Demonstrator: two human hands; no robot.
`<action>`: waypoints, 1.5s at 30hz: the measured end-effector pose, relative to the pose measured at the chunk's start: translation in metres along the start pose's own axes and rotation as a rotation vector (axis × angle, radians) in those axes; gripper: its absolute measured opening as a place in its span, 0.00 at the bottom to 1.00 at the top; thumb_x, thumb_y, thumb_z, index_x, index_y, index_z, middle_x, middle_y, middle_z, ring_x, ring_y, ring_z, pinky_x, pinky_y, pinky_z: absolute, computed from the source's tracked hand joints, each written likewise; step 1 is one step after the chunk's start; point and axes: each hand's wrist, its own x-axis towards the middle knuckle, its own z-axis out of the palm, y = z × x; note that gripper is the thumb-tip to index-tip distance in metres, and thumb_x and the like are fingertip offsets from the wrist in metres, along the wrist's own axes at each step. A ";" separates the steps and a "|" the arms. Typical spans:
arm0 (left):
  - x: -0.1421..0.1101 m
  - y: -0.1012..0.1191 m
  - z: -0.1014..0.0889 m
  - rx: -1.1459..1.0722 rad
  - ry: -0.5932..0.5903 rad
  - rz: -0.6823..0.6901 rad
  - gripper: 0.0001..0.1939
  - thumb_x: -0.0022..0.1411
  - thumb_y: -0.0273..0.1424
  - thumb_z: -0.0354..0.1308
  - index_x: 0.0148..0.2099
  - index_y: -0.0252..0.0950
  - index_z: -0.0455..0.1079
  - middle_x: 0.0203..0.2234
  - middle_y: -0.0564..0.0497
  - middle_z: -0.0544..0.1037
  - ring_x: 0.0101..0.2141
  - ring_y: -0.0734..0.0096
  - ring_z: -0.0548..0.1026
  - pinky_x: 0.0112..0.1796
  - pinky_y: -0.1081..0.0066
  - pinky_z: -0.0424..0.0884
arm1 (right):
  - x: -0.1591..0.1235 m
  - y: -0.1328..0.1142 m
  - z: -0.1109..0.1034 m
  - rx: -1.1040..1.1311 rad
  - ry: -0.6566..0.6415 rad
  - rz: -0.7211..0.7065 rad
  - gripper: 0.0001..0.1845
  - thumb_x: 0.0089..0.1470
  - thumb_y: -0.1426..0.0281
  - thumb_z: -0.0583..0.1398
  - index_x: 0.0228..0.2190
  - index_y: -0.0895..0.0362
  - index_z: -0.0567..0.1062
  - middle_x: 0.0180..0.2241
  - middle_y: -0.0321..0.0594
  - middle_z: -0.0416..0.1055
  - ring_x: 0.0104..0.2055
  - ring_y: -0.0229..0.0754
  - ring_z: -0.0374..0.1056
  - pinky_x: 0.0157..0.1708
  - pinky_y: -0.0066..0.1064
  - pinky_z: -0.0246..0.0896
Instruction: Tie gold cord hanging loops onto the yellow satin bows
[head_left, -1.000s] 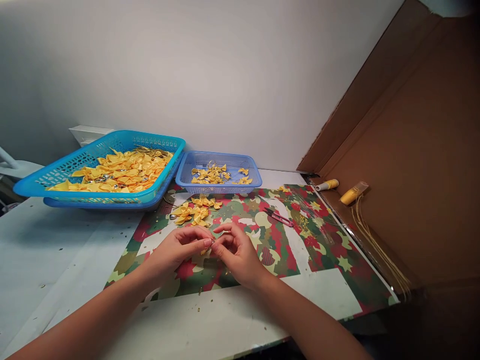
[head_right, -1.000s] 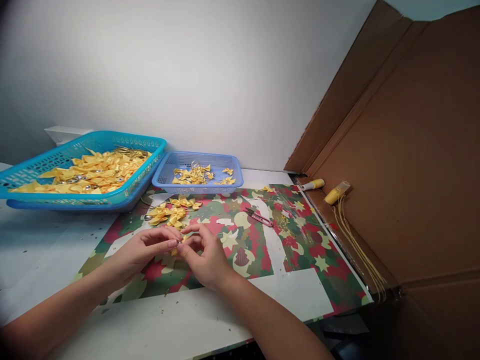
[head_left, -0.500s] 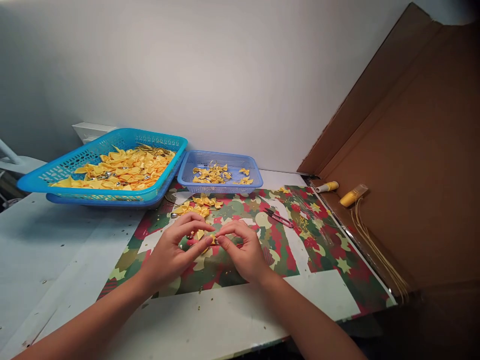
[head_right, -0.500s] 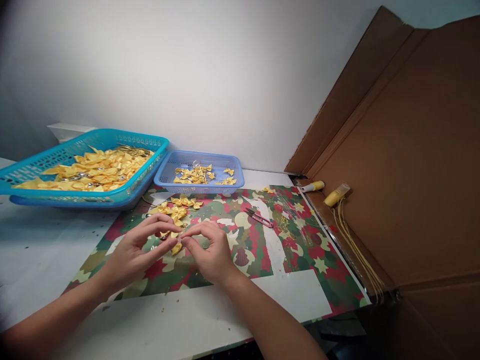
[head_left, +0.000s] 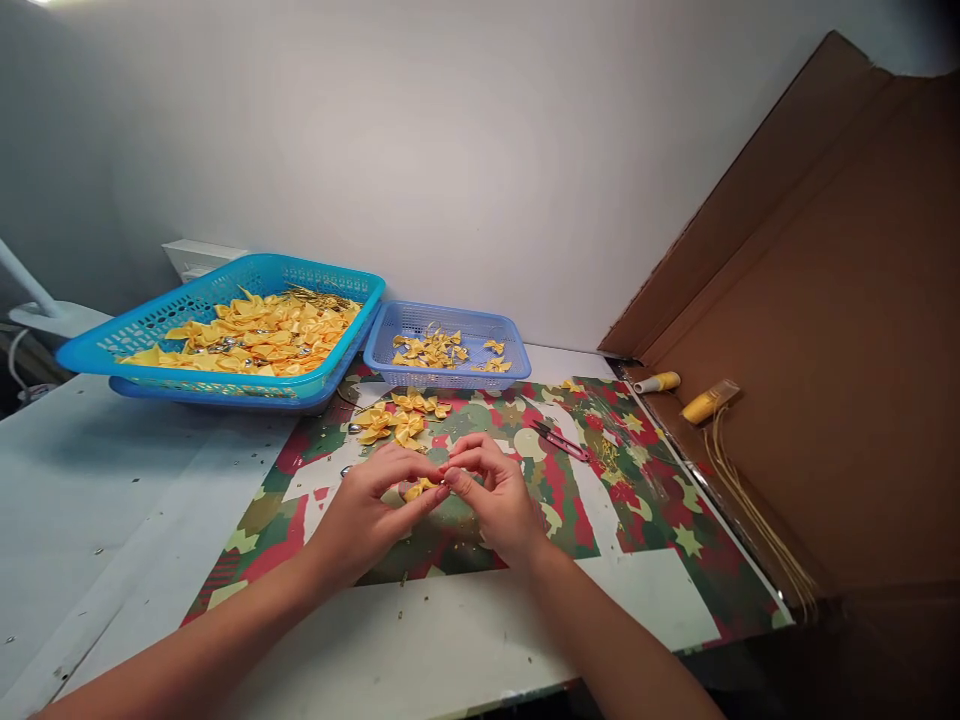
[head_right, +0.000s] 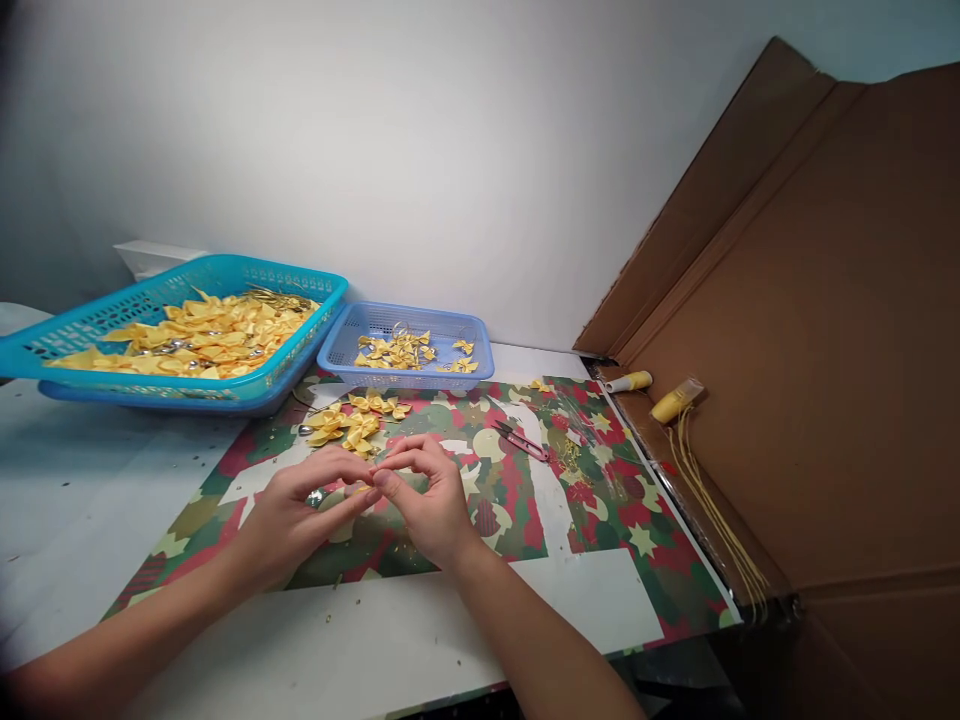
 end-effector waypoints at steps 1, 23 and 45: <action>0.000 -0.001 0.000 0.010 -0.012 -0.004 0.10 0.61 0.42 0.61 0.33 0.42 0.78 0.29 0.50 0.80 0.34 0.61 0.73 0.40 0.65 0.67 | 0.001 0.000 -0.001 0.019 0.000 0.003 0.12 0.50 0.57 0.67 0.27 0.51 0.80 0.36 0.39 0.69 0.45 0.44 0.66 0.48 0.38 0.62; 0.003 -0.017 -0.006 0.346 -0.241 -0.047 0.04 0.49 0.29 0.55 0.31 0.40 0.66 0.27 0.52 0.72 0.29 0.63 0.67 0.29 0.69 0.60 | 0.012 -0.092 -0.066 0.187 0.215 -0.392 0.14 0.54 0.55 0.65 0.24 0.48 0.70 0.21 0.31 0.50 0.23 0.39 0.53 0.30 0.36 0.61; 0.003 -0.009 -0.004 0.000 -0.157 -0.284 0.15 0.60 0.45 0.58 0.34 0.38 0.72 0.24 0.54 0.75 0.24 0.71 0.68 0.23 0.74 0.64 | 0.001 -0.009 -0.021 -0.373 -0.244 -0.047 0.11 0.56 0.68 0.58 0.22 0.55 0.69 0.46 0.42 0.64 0.50 0.45 0.60 0.52 0.40 0.55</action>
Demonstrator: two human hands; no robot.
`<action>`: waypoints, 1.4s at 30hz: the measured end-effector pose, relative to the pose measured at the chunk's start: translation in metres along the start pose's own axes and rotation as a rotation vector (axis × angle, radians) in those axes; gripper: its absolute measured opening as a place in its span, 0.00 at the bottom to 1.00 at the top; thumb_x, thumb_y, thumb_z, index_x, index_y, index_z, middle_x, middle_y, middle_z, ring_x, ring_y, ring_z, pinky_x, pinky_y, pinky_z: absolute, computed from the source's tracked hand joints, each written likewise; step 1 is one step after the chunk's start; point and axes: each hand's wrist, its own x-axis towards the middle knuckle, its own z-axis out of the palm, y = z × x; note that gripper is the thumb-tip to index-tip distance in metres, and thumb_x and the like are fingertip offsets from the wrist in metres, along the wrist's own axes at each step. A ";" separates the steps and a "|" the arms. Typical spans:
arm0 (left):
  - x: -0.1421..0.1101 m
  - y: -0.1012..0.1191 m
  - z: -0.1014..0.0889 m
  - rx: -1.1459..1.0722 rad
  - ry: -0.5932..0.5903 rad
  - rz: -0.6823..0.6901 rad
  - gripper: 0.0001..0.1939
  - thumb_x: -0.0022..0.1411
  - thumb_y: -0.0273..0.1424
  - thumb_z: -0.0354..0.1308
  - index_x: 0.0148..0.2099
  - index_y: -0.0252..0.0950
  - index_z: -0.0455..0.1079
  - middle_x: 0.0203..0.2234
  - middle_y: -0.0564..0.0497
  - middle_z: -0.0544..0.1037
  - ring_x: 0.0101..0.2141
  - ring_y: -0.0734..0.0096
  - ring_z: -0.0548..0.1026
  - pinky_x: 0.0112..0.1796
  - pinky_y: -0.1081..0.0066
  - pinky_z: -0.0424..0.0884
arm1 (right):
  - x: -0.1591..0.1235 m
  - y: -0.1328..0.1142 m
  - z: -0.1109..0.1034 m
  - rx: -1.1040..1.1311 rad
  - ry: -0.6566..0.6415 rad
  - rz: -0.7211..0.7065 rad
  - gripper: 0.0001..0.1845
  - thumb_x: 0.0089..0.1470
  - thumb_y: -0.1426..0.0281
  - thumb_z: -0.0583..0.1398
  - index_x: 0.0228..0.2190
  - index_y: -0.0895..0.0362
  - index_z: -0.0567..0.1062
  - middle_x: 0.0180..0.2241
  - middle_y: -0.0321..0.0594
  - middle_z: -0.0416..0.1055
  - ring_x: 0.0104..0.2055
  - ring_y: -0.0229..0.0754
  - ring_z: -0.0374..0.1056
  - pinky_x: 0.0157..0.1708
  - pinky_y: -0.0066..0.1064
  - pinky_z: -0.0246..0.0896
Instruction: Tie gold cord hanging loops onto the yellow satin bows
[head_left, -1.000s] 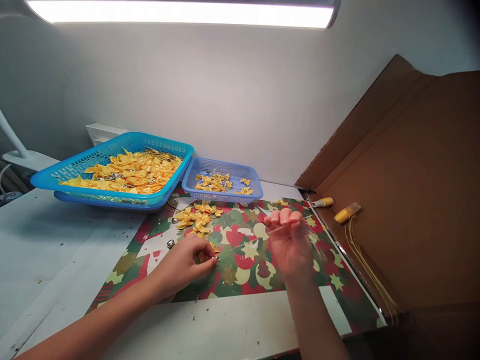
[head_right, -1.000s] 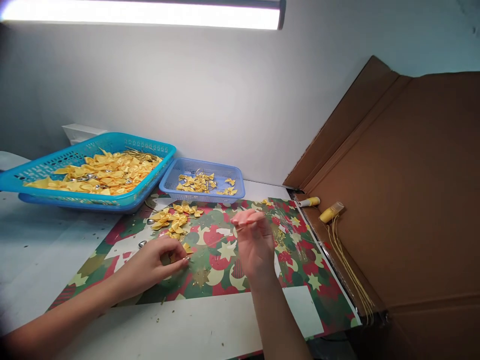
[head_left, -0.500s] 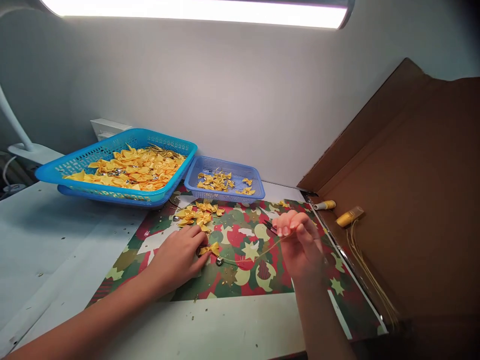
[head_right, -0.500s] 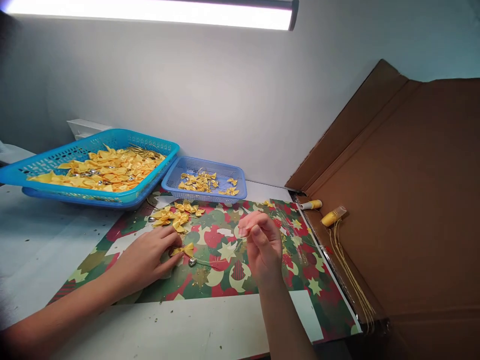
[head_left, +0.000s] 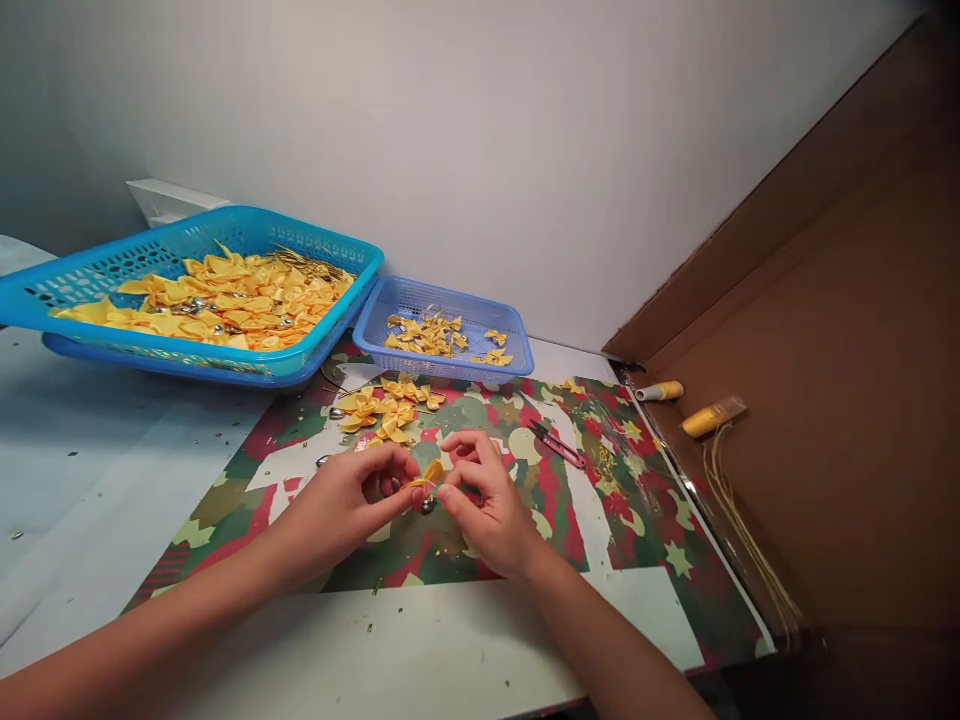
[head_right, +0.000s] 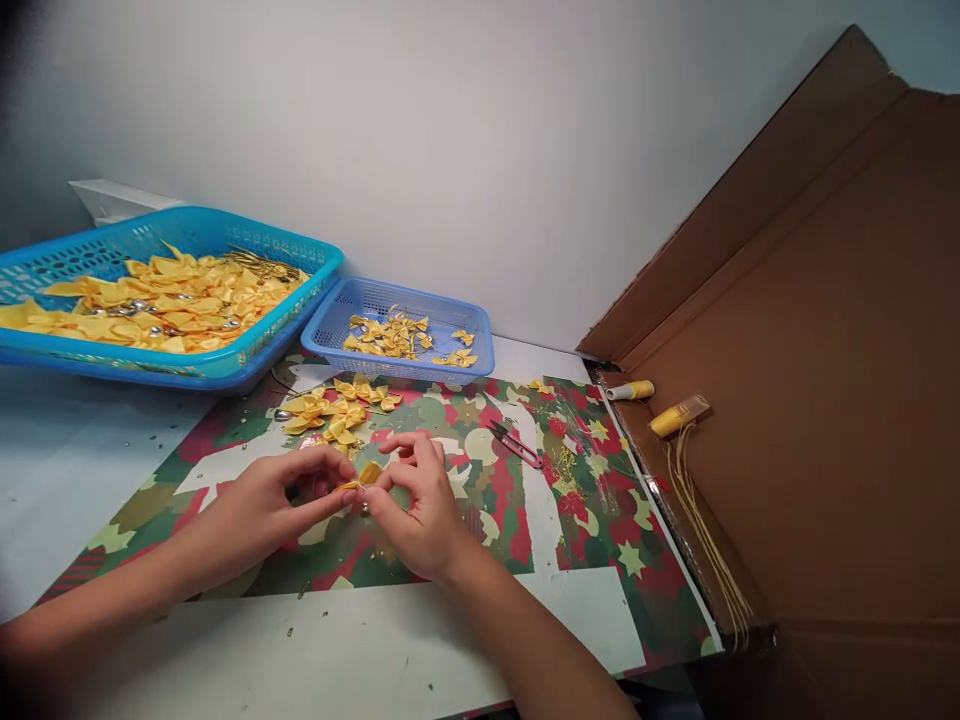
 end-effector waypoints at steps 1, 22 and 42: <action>-0.001 0.001 0.001 -0.048 -0.027 -0.026 0.15 0.59 0.46 0.59 0.34 0.38 0.74 0.24 0.53 0.75 0.23 0.72 0.67 0.22 0.75 0.63 | 0.000 0.001 0.002 0.019 -0.016 0.012 0.11 0.56 0.67 0.58 0.23 0.55 0.69 0.48 0.43 0.64 0.51 0.45 0.60 0.53 0.40 0.55; -0.004 -0.003 0.009 -0.358 0.010 -0.152 0.16 0.54 0.45 0.65 0.27 0.37 0.74 0.20 0.54 0.73 0.22 0.76 0.67 0.21 0.78 0.64 | -0.006 0.005 0.015 0.293 0.193 0.105 0.13 0.51 0.71 0.59 0.17 0.55 0.65 0.33 0.39 0.66 0.36 0.39 0.65 0.38 0.32 0.61; -0.006 0.001 0.010 -0.273 0.068 -0.100 0.15 0.55 0.42 0.65 0.25 0.37 0.73 0.19 0.54 0.73 0.21 0.76 0.67 0.21 0.78 0.63 | -0.008 0.002 0.018 0.239 0.167 0.096 0.14 0.50 0.72 0.59 0.17 0.55 0.62 0.35 0.40 0.65 0.38 0.41 0.66 0.40 0.36 0.64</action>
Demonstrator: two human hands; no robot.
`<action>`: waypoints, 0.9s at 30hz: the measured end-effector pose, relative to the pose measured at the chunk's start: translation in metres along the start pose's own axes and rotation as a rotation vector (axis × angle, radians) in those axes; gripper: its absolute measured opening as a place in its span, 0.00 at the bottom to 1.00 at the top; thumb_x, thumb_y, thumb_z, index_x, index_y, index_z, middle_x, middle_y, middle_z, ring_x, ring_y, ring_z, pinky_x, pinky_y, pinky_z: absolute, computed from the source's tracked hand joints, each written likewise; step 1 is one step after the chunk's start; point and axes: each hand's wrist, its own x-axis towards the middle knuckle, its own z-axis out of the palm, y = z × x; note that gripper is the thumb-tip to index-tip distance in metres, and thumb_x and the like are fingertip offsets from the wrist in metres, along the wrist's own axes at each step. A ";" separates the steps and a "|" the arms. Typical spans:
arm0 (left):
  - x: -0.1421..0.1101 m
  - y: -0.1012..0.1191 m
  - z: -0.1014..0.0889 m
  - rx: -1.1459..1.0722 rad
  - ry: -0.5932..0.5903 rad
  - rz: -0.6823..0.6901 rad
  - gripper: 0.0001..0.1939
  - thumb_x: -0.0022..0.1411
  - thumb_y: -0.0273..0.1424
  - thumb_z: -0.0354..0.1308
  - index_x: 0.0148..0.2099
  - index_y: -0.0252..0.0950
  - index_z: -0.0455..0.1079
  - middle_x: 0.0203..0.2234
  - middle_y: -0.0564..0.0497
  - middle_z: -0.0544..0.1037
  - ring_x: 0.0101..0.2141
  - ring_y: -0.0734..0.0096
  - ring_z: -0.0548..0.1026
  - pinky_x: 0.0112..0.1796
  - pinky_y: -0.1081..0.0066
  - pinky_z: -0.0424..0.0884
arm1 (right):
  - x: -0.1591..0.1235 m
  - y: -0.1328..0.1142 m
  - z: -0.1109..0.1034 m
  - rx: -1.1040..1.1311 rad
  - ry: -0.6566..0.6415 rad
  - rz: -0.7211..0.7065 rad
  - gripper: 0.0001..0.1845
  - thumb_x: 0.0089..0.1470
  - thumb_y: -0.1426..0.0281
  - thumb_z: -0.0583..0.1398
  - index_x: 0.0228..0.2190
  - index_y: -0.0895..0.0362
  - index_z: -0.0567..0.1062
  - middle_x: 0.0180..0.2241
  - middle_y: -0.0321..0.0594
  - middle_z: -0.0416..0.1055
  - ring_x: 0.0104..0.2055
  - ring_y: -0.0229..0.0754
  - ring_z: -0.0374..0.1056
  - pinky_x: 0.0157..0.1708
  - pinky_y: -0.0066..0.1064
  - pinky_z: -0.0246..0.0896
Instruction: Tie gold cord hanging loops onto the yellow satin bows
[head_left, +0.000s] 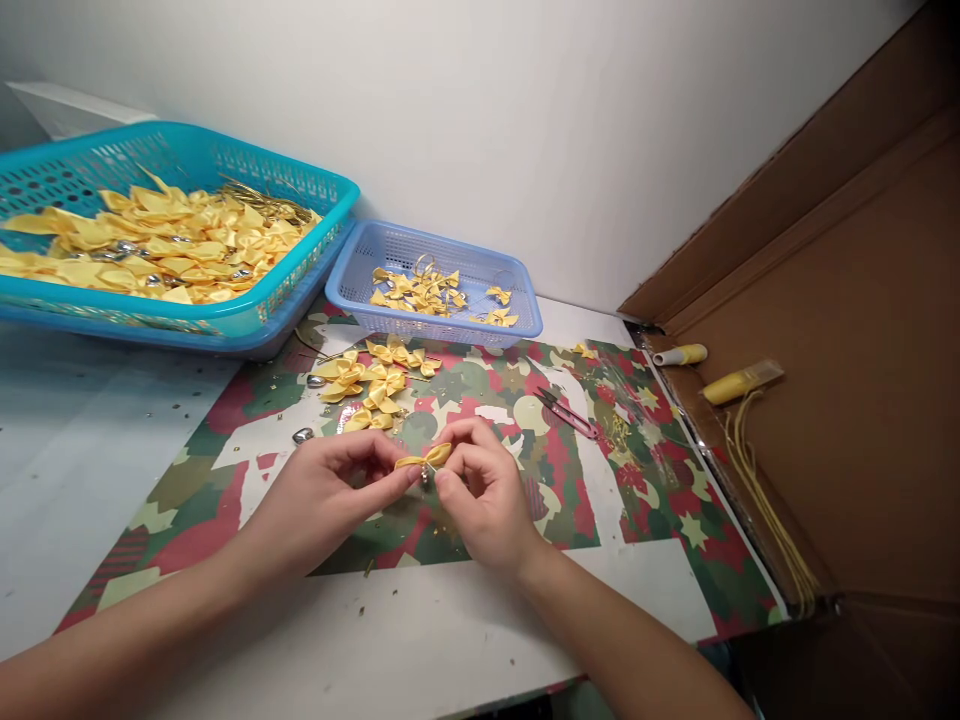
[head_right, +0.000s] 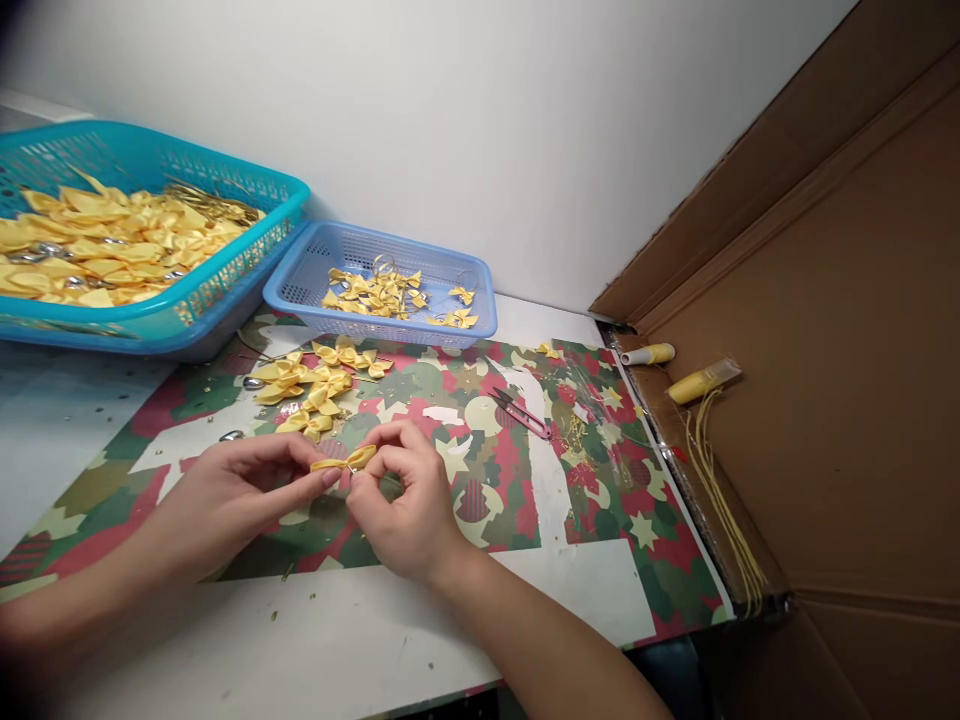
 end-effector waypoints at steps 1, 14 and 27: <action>0.000 0.000 0.000 0.007 0.010 0.005 0.14 0.55 0.42 0.65 0.25 0.37 0.73 0.19 0.54 0.74 0.21 0.76 0.67 0.21 0.78 0.64 | 0.000 0.000 0.000 0.001 0.000 0.000 0.14 0.50 0.71 0.58 0.17 0.55 0.62 0.35 0.40 0.65 0.38 0.41 0.65 0.39 0.36 0.64; -0.001 0.000 -0.001 0.063 0.024 0.021 0.13 0.55 0.41 0.64 0.26 0.38 0.74 0.21 0.54 0.76 0.22 0.74 0.69 0.23 0.77 0.66 | 0.000 0.000 0.000 -0.022 -0.003 -0.015 0.13 0.50 0.70 0.58 0.18 0.54 0.62 0.34 0.40 0.65 0.37 0.41 0.65 0.39 0.34 0.64; -0.005 0.001 0.003 0.245 0.078 0.257 0.10 0.57 0.37 0.61 0.25 0.41 0.75 0.21 0.55 0.78 0.23 0.71 0.72 0.25 0.74 0.67 | -0.003 0.002 0.005 -0.102 0.025 -0.071 0.12 0.52 0.72 0.57 0.20 0.54 0.62 0.33 0.39 0.64 0.37 0.40 0.65 0.37 0.34 0.64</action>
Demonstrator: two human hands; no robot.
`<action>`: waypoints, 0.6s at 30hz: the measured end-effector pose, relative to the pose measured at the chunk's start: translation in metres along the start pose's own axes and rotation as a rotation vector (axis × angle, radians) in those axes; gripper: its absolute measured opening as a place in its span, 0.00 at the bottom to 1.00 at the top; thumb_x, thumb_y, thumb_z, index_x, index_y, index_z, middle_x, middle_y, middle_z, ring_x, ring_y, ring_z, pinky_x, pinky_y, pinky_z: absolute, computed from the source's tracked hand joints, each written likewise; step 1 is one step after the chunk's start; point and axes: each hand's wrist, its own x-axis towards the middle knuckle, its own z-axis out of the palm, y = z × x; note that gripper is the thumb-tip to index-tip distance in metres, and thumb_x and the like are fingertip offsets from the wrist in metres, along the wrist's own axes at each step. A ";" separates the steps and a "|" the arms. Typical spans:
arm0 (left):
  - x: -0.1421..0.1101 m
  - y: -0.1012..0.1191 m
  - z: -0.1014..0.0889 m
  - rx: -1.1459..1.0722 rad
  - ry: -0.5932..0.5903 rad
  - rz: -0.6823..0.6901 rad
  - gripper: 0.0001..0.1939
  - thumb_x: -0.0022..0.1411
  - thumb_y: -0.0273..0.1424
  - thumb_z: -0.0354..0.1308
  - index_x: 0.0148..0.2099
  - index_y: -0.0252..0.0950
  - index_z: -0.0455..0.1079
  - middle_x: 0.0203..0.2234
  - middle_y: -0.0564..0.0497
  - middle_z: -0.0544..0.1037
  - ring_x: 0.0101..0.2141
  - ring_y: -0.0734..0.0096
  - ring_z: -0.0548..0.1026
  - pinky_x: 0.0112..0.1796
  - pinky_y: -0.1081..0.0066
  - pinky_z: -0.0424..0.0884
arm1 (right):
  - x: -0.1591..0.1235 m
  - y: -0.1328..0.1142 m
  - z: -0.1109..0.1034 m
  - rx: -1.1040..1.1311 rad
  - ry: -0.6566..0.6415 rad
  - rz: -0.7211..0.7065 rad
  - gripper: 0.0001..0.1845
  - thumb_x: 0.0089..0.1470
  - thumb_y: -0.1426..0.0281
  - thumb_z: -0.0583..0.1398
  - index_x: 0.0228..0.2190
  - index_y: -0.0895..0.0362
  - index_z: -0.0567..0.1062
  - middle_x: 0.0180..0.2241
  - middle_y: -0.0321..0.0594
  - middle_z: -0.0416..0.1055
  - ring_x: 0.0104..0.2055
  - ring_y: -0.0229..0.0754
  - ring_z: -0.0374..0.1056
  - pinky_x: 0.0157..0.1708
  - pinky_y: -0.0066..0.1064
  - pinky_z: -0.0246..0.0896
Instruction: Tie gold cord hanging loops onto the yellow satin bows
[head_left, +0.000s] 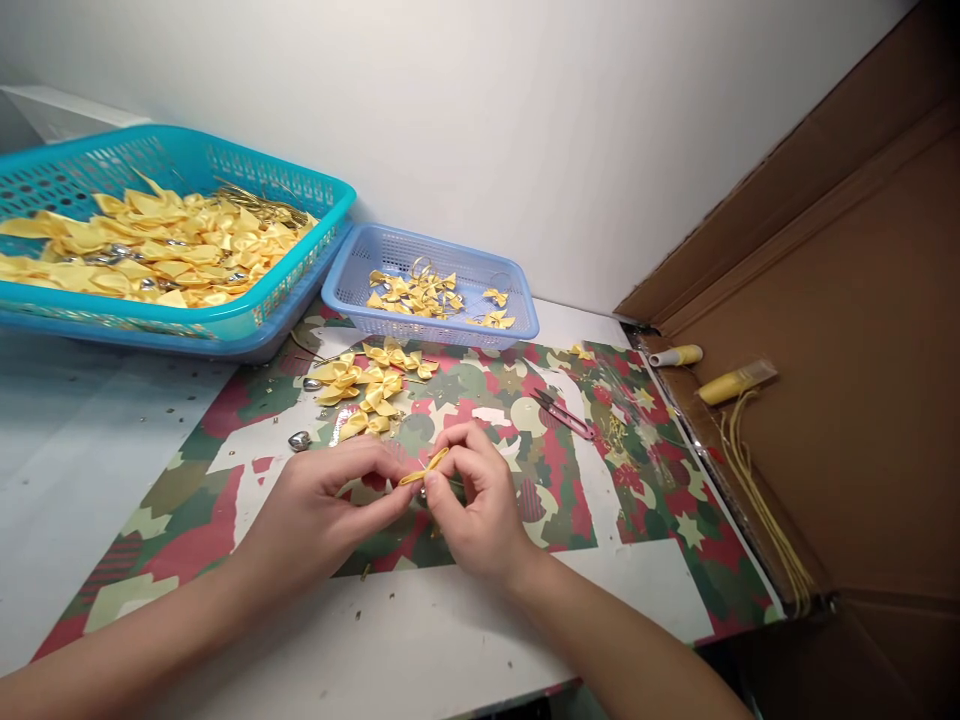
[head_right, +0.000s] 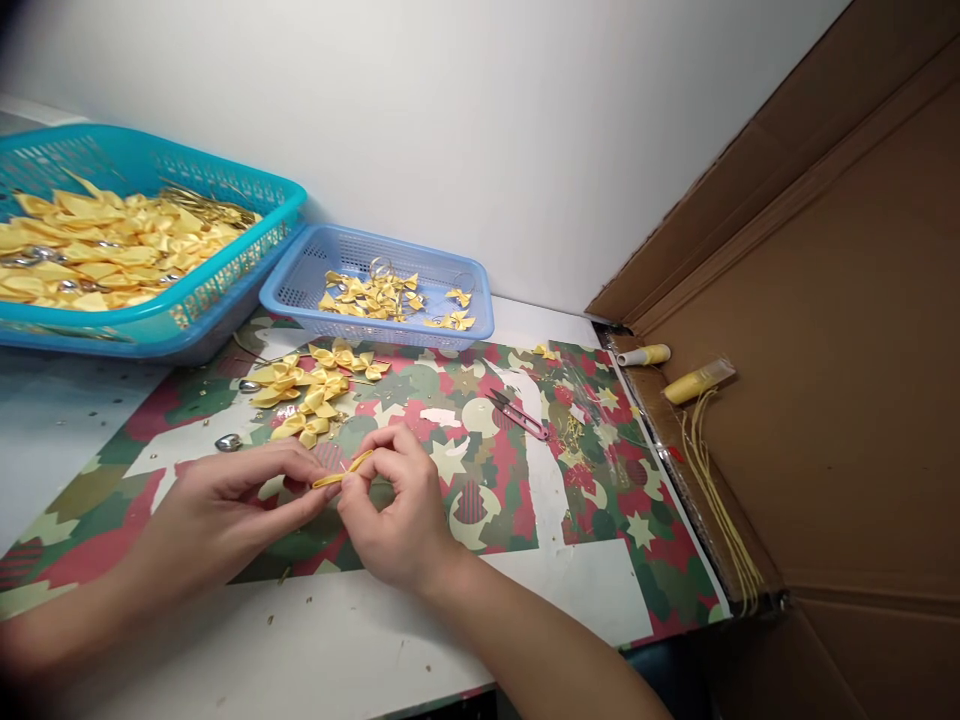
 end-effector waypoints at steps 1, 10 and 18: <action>0.000 0.001 0.000 0.010 0.009 0.015 0.10 0.57 0.37 0.61 0.25 0.42 0.75 0.21 0.55 0.78 0.23 0.71 0.72 0.26 0.73 0.67 | 0.000 0.000 0.000 -0.011 0.007 -0.014 0.12 0.53 0.72 0.57 0.20 0.54 0.62 0.33 0.39 0.64 0.37 0.41 0.65 0.37 0.33 0.64; 0.002 0.004 -0.004 -0.002 0.074 -0.006 0.08 0.55 0.36 0.62 0.25 0.42 0.75 0.22 0.55 0.79 0.23 0.70 0.73 0.27 0.73 0.69 | -0.001 -0.003 -0.002 -0.055 0.013 -0.093 0.13 0.53 0.71 0.57 0.20 0.54 0.62 0.31 0.39 0.64 0.34 0.39 0.65 0.33 0.32 0.64; 0.000 0.002 -0.005 0.007 0.087 -0.014 0.08 0.55 0.36 0.62 0.26 0.42 0.76 0.23 0.54 0.80 0.24 0.69 0.75 0.28 0.72 0.71 | -0.001 -0.005 -0.002 -0.064 0.009 -0.081 0.13 0.52 0.70 0.56 0.19 0.54 0.61 0.33 0.40 0.65 0.33 0.40 0.65 0.33 0.33 0.65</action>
